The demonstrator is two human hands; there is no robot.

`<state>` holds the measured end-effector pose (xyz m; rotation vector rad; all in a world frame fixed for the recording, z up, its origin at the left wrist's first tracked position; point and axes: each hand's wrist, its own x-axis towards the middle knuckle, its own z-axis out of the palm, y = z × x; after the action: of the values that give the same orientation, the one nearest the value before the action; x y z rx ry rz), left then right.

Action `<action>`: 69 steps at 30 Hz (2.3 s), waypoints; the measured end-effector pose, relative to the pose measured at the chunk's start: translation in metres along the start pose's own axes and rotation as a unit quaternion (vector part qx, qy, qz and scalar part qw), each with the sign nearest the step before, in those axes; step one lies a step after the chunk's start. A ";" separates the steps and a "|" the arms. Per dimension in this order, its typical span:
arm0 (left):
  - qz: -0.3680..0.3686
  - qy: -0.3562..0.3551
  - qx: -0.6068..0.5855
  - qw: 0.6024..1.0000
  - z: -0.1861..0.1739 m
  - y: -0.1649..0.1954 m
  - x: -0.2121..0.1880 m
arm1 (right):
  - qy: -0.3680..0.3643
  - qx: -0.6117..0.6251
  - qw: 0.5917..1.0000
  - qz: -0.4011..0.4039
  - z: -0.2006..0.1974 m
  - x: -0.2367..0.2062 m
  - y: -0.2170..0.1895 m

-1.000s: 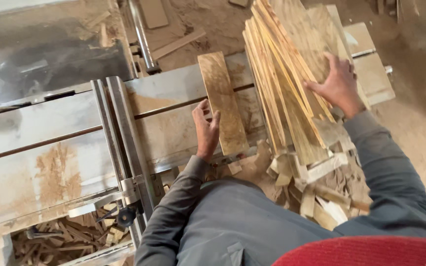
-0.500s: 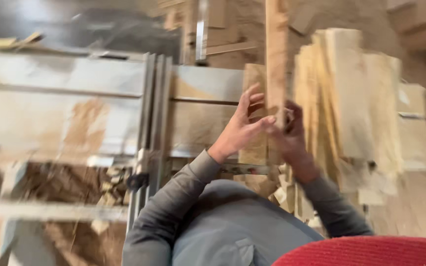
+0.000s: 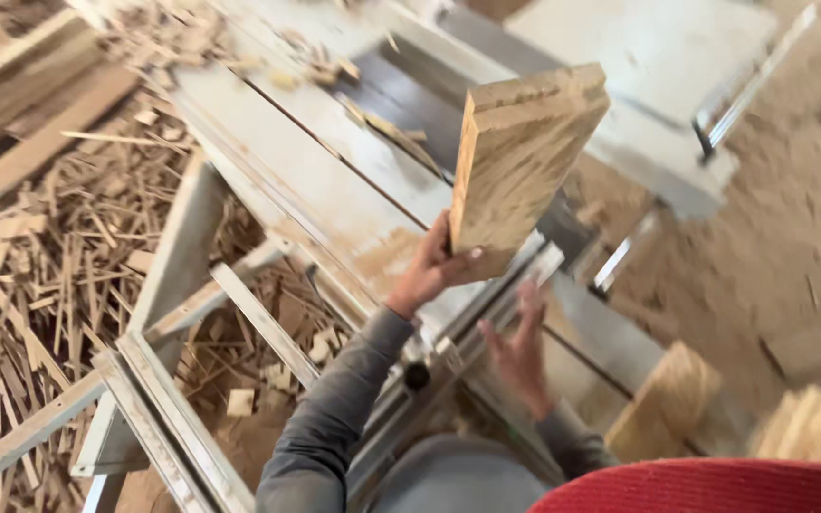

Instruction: The person cuts wooden planks on a sliding table saw. They take boards from a stack, place each plank against the fence on the sliding carriage, push it through the spinning blade to cut it, and set the cut pieces onto a growing pile beside the saw, repeating the cycle for several boards.

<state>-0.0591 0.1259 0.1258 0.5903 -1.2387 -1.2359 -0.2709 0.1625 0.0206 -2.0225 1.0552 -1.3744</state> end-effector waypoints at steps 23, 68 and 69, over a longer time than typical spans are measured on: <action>-0.256 -0.104 0.233 0.932 -0.147 -0.192 -0.047 | -0.291 0.256 0.878 0.283 -0.038 -0.067 -0.061; -0.204 -0.057 0.277 0.937 -0.122 -0.117 -0.168 | -0.278 -0.294 0.899 0.167 0.000 0.165 0.239; -0.204 -0.037 0.291 0.934 -0.119 -0.119 -0.170 | -0.283 -0.281 0.900 0.174 -0.001 0.165 0.241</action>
<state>0.0306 0.2146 -0.0777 1.2959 -1.6114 -1.2263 -0.3179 -0.1128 -0.0641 -2.2491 1.5322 -0.2597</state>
